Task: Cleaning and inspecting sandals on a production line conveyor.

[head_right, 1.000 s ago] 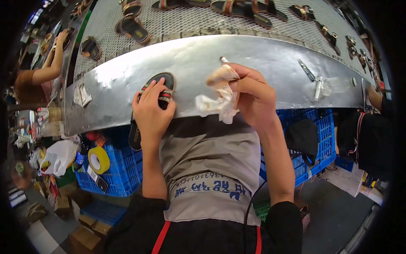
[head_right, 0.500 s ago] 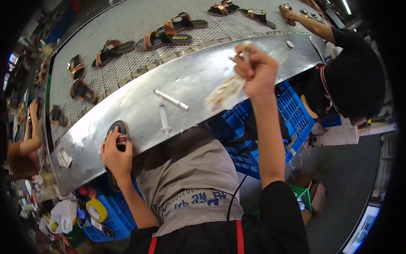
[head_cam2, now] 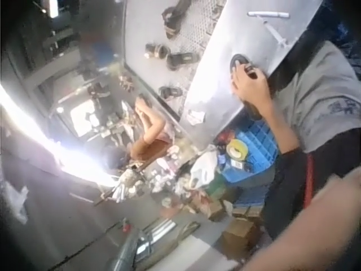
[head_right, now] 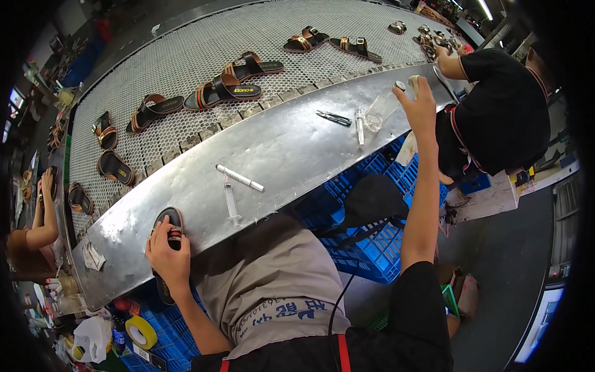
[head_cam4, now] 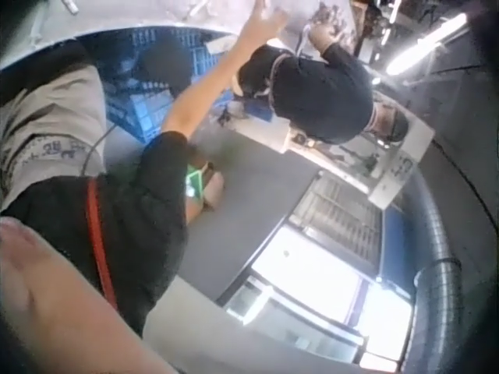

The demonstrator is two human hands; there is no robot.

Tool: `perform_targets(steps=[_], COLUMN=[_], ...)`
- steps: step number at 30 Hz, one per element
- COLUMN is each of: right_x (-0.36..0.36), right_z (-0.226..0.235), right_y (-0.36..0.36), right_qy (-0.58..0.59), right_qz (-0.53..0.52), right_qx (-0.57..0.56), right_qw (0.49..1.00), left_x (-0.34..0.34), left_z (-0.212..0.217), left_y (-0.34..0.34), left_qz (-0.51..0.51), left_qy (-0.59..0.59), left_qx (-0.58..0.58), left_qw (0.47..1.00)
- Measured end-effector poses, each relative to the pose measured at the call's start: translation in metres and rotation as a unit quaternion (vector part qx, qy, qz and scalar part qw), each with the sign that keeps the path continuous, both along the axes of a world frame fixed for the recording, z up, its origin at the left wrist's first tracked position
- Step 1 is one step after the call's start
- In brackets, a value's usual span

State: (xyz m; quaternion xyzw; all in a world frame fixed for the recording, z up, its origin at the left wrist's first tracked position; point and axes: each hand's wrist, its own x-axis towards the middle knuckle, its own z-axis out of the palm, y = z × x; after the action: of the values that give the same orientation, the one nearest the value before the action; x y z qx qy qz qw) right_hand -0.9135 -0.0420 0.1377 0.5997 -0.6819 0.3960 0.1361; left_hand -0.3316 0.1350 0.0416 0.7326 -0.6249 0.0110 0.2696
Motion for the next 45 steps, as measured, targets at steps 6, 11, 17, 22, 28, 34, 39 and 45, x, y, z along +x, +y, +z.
perform_targets(steps=[6,11,17,22,28,34,39,45], right_x=[0.006,-0.031,-0.08,-0.168,-0.169,-0.114,-0.062,-0.03], right_z=[-0.014,-0.027,-0.02,-0.083,-0.113,-0.078,-0.051,-0.036], right_y=[-0.012,-0.028,-0.032,-0.051,-0.066,-0.055,-0.044,-0.031], right_qy=[-0.026,0.008,-0.606,-0.845,-0.904,-0.723,-0.123,-0.087], right_qz=[-0.007,-0.009,0.103,0.165,0.217,0.047,-0.069,-0.003], right_qx=[0.041,-0.075,-0.162,-0.076,-0.132,-0.186,-0.172,-0.056], right_qw=[0.999,0.997,0.772,0.504,0.345,0.664,0.975,0.995], left_x=[-0.002,-0.004,-0.002,-0.004,-0.006,-0.008,-0.009,-0.01], left_z=[0.0,0.0,0.0,-0.002,-0.001,0.001,-0.001,0.001], left_y=[0.001,-0.001,0.003,-0.003,-0.001,0.002,0.0,-0.002], left_qz=[0.004,-0.003,0.007,-0.005,0.0,0.002,0.004,-0.009], left_qy=[-0.001,-0.004,-0.003,-0.009,-0.007,-0.006,-0.009,-0.006], left_qx=[0.002,0.005,0.006,-0.002,-0.002,-0.007,-0.009,-0.016], left_qw=[1.0,1.0,1.0,1.0,1.0,1.0,1.0,1.0])
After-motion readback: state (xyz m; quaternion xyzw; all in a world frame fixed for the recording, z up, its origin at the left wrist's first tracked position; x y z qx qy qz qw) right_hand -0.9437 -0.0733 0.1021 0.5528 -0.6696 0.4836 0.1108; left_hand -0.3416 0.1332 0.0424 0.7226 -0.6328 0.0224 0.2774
